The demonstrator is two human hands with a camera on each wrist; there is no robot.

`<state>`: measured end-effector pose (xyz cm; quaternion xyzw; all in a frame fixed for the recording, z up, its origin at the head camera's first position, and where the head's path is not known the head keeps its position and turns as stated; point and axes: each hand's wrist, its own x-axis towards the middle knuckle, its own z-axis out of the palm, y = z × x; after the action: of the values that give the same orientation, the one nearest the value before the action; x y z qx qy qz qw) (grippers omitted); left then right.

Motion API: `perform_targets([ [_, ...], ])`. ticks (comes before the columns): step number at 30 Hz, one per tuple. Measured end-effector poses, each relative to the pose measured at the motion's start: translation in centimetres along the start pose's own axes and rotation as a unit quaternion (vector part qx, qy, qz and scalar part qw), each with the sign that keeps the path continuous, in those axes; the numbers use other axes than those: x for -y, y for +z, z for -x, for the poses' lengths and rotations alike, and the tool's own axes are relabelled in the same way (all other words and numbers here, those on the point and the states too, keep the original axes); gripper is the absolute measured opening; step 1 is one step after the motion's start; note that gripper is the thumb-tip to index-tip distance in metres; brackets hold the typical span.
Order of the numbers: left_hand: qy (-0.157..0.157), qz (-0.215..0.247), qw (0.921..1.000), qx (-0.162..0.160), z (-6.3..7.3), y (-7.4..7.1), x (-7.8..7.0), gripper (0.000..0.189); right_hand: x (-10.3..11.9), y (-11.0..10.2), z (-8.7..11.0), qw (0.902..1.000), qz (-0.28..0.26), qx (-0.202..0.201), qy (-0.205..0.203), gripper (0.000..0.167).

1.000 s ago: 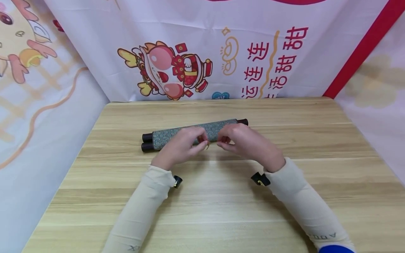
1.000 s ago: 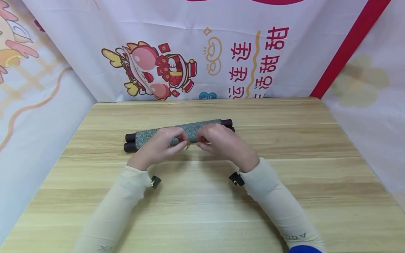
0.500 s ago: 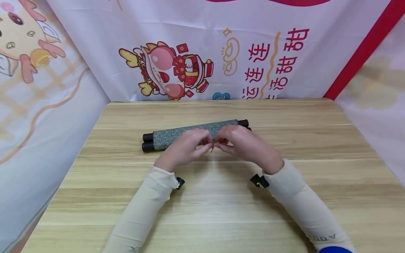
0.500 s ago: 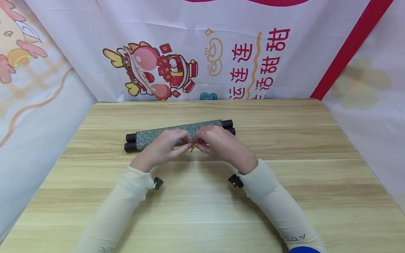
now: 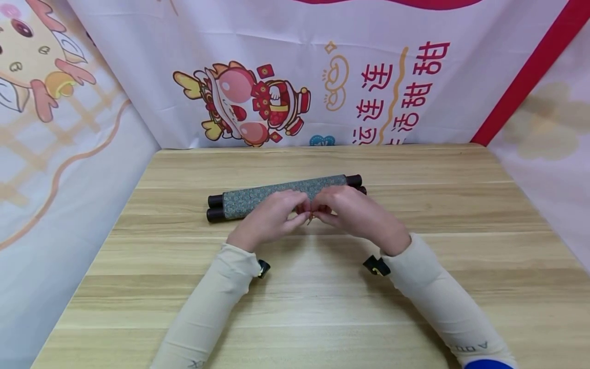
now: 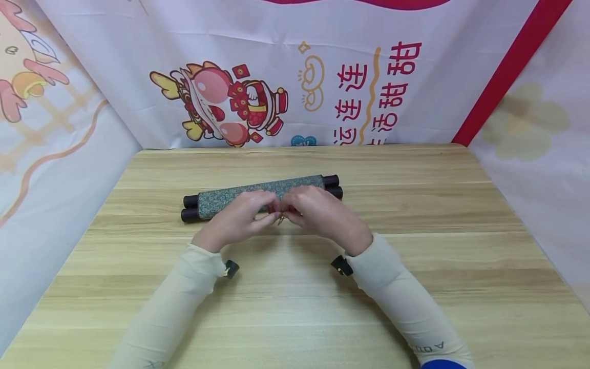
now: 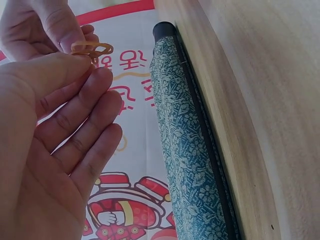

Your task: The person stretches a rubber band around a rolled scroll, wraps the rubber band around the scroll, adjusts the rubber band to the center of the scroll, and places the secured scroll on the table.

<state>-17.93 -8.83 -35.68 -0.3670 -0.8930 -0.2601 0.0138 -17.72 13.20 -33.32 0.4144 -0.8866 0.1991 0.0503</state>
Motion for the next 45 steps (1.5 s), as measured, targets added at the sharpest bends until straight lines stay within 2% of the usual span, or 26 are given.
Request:
perform_targets([
  [4,0.008,0.014,0.9998,-0.008,0.0,-0.1,0.4,0.004,-0.2,-0.2,0.0,1.0000,0.001,0.000,0.005,0.007],
  [8,0.009,0.025,0.9994,-0.023,0.4,-0.7,1.6,0.006,-0.9,-0.8,0.3,0.9998,-0.010,-0.004,0.016,0.003],
  [15,-0.047,0.026,0.9980,-0.033,1.8,-3.2,3.2,0.006,-2.7,-2.7,1.0,0.9965,-0.023,-0.008,0.079,0.005],
  [21,-0.065,0.008,0.9965,-0.053,2.4,-4.2,3.9,0.005,-3.7,-3.1,1.3,0.9942,-0.003,-0.022,0.105,0.007],
  [28,-0.050,0.028,0.9974,-0.045,2.0,-3.9,3.4,0.005,-3.2,-3.2,1.4,0.9947,-0.003,-0.023,0.100,0.006],
  [35,-0.052,0.030,0.9977,-0.031,1.7,-3.1,3.0,0.005,-2.9,-2.7,1.2,0.9952,-0.009,-0.012,0.097,0.004],
  [45,-0.031,0.027,0.9989,-0.021,1.0,-2.2,2.0,0.004,-1.7,-2.0,0.7,0.9987,-0.018,-0.005,0.048,0.004],
])
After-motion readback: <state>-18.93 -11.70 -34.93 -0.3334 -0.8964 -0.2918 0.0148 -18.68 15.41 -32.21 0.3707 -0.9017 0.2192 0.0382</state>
